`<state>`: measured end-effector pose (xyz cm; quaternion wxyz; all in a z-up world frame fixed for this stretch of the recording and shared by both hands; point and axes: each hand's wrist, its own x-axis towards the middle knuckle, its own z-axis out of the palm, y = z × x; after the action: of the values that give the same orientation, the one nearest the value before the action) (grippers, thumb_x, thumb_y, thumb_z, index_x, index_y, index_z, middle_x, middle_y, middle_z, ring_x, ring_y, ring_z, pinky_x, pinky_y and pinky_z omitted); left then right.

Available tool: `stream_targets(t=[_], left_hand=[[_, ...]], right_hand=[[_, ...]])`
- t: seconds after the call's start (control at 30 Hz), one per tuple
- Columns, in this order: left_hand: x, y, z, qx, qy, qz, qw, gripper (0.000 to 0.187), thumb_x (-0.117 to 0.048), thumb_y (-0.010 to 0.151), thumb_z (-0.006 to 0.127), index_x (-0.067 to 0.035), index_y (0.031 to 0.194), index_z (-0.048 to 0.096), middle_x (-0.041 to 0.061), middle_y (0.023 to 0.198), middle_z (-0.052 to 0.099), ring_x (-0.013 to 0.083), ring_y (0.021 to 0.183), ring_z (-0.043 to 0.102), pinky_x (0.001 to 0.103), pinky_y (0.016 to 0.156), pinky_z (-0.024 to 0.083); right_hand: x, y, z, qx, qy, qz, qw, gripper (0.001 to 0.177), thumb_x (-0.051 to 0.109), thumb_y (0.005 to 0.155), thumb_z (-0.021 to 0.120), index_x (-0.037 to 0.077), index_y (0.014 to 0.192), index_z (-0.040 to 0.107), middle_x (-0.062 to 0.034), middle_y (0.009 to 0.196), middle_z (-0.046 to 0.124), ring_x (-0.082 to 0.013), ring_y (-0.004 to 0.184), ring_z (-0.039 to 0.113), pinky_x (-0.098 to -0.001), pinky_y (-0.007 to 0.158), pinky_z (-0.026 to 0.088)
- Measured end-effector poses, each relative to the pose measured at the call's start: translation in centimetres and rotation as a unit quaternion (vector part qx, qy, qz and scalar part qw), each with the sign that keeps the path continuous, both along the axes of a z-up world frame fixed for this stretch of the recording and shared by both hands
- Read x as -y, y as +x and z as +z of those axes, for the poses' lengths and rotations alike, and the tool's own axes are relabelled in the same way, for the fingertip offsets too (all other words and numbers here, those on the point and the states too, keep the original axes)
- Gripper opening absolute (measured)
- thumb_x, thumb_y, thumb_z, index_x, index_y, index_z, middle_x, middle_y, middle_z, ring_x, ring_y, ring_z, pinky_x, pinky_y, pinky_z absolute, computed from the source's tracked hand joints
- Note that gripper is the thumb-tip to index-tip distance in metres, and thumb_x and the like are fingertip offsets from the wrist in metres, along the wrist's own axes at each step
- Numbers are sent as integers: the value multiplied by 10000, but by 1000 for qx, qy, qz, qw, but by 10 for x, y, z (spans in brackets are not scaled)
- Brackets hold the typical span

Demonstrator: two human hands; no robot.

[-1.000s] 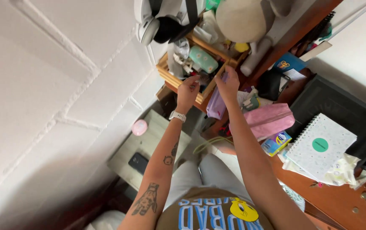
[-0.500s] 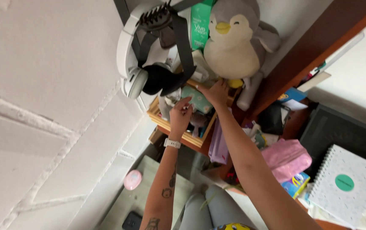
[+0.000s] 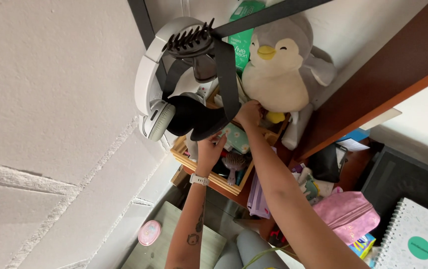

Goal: The person organizes items on a cluttered desk and shelves, moving papers, a stuffed toy, and small objects into drawers and storage areas. They open and close drawers, place items on shelves, and rearrange objects to tidy the space.

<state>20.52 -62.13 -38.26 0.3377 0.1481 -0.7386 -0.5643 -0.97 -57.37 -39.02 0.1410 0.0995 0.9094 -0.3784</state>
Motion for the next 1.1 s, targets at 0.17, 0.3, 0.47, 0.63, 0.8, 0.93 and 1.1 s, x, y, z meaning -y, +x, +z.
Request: stream_targets(t=[0.17, 0.3, 0.47, 0.63, 0.8, 0.93, 1.1], left_hand=[[3, -6, -16, -5, 25, -19, 999, 355, -122, 917, 748, 47, 1225, 692, 249, 1125, 707, 410, 1026, 705, 433, 785, 616], [0, -6, -8, -17, 19, -17, 1000, 393, -112, 911, 756, 47, 1259, 668, 264, 1161, 691, 455, 1061, 676, 452, 782, 621], [11, -3, -22, -5, 4, -10, 1000, 396, -126, 902, 774, 24, 1254, 673, 241, 1162, 700, 422, 1041, 693, 440, 749, 632], [7, 12, 9, -4, 7, -11, 1000, 351, -126, 896, 786, 15, 1204, 694, 203, 1084, 721, 380, 977, 722, 419, 736, 635], [4, 24, 27, 0, 19, -10, 1000, 280, -115, 955, 701, 36, 1191, 687, 231, 1063, 725, 417, 949, 717, 449, 758, 633], [-8, 41, 68, 48, 36, -5, 998, 225, -137, 946, 715, -26, 1140, 746, 176, 987, 753, 329, 855, 750, 391, 707, 641], [-49, 68, 141, 37, 72, -55, 995, 409, -284, 1060, 631, -1, 1354, 637, 223, 976, 746, 255, 753, 750, 356, 584, 581]], right_hand=[[-12, -14, -21, -78, -4, 119, 990, 730, 532, 837, 736, 31, 1346, 585, -266, 1154, 675, -451, 1019, 678, -599, 786, 578], [-23, 11, 31, -98, -113, 175, 973, 958, 712, 868, 692, 213, 1613, 353, -284, 1493, 493, -466, 1345, 510, -588, 1105, 438], [-19, 10, 36, -131, -156, 216, 955, 753, 672, 899, 687, 255, 1482, 458, -209, 1415, 511, -435, 1305, 478, -560, 1113, 383], [-22, 12, 38, -222, -149, 223, 938, 516, 475, 849, 712, 166, 1189, 478, -172, 1102, 505, -368, 1035, 499, -491, 923, 408], [-27, 17, 59, -360, -130, 223, 897, 284, 179, 774, 750, 33, 750, 508, -115, 632, 493, -268, 630, 529, -388, 638, 444], [-69, 52, 108, -274, -255, 226, 899, 459, 194, 745, 818, 13, 1146, 689, -191, 1059, 731, -264, 995, 669, -434, 820, 529], [-147, 99, 136, -220, -337, 211, 891, 592, 97, 791, 896, 61, 1336, 667, -129, 1274, 700, -264, 1176, 639, -477, 1005, 521]])
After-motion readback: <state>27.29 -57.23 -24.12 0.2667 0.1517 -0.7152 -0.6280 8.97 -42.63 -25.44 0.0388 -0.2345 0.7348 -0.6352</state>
